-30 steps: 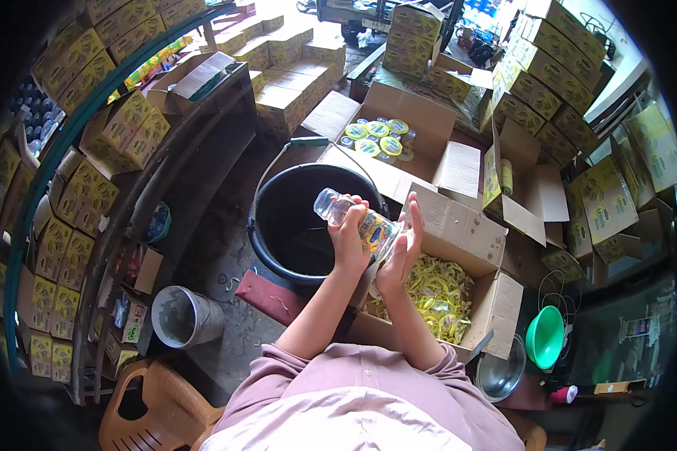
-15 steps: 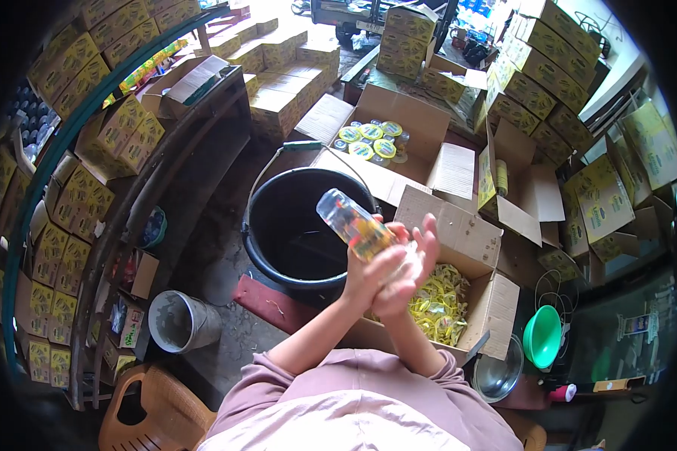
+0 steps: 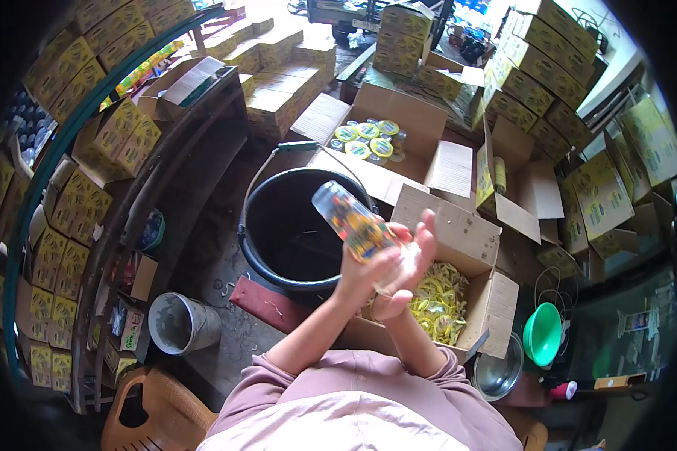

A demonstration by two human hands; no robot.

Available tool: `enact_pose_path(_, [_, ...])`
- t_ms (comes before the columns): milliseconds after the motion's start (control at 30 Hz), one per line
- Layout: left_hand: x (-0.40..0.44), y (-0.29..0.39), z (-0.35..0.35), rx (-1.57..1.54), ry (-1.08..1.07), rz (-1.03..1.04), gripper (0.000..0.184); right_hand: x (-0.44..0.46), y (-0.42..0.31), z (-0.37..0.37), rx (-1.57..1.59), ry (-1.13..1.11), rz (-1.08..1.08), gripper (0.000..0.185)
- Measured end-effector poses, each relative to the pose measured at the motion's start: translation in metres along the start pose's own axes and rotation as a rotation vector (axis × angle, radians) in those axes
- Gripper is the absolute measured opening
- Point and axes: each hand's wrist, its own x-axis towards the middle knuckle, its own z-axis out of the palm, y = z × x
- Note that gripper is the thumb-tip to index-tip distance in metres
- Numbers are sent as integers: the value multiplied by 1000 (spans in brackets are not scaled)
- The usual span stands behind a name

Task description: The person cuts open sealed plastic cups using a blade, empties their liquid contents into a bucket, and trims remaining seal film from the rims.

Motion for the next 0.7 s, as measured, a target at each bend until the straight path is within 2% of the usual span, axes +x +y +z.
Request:
enact_pose_path(33, [7,3,-4,-3,6,-16,33,3,2,-6,24,-86,45,74])
enact_pose_path(133, [25,-1,-27,-67,131,-128,40,-4,8,-22,32,17,223,65])
enact_pose_path(233, [32,-7,-33,-90,207,-205,40,-2,7,-45,-72,-105,491,57])
enact_pose_path(300, [31,-11,-33,-16,157,-232,41,4,13,-56,-47,-119,540,46])
enact_pose_path(367, [31,-16,-32,-175,130,-369,41,13,15,-69,67,-156,661,42])
enact_pose_path(400, [31,-18,-32,-254,118,-437,41,17,17,-77,32,-135,615,31])
enact_pose_path(500, [34,-36,-33,-344,117,-561,41,29,20,-106,-122,-304,418,24])
enact_pose_path(533, [34,-40,-33,-320,79,-595,41,36,16,-109,-124,-293,366,26])
enact_pose_path(633, [30,-56,-22,-35,-21,-538,44,50,3,-120,-305,-435,219,26])
enact_pose_path(667, [34,-59,-22,-70,-92,-570,47,48,8,-127,-359,-496,100,27])
enact_pose_path(700, [37,-62,-20,-1,-161,-501,49,47,9,-133,-394,-527,33,26])
